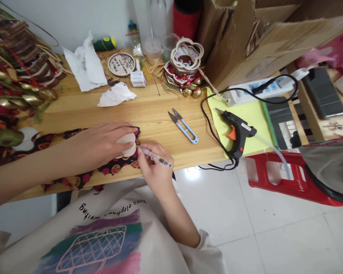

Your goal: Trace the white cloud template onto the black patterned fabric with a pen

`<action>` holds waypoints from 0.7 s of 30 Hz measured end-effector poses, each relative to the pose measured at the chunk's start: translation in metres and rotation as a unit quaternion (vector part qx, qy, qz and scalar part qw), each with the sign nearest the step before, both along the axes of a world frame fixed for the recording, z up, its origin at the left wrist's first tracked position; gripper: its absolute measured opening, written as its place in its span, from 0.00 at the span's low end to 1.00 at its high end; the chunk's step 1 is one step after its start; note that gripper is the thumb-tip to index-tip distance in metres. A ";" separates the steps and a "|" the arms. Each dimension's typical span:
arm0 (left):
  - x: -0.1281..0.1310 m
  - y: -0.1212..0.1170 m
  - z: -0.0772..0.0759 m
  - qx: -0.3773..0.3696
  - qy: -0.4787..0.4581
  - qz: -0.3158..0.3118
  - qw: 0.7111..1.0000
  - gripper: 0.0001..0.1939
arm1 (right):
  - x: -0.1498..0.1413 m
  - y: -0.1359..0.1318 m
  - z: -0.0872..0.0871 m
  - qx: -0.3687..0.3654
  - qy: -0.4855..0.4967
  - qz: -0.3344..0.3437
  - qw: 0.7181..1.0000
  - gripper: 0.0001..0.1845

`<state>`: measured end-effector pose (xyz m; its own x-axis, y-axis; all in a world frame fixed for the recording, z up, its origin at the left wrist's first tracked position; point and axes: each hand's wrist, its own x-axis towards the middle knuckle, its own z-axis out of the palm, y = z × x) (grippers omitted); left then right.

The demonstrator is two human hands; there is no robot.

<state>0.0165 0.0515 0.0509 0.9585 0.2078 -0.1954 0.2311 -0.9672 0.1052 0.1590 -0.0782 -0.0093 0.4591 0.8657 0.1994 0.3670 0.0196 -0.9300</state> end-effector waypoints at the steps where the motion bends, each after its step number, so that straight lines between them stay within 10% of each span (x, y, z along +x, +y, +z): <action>1: 0.000 0.000 0.000 -0.012 -0.002 0.003 1.000 0.12 | 0.000 0.000 0.000 0.003 -0.004 0.003 1.000 0.04; 21: 0.000 0.001 -0.003 0.029 -0.002 -0.032 0.999 0.13 | 0.002 -0.002 0.003 0.020 -0.037 0.007 0.999 0.03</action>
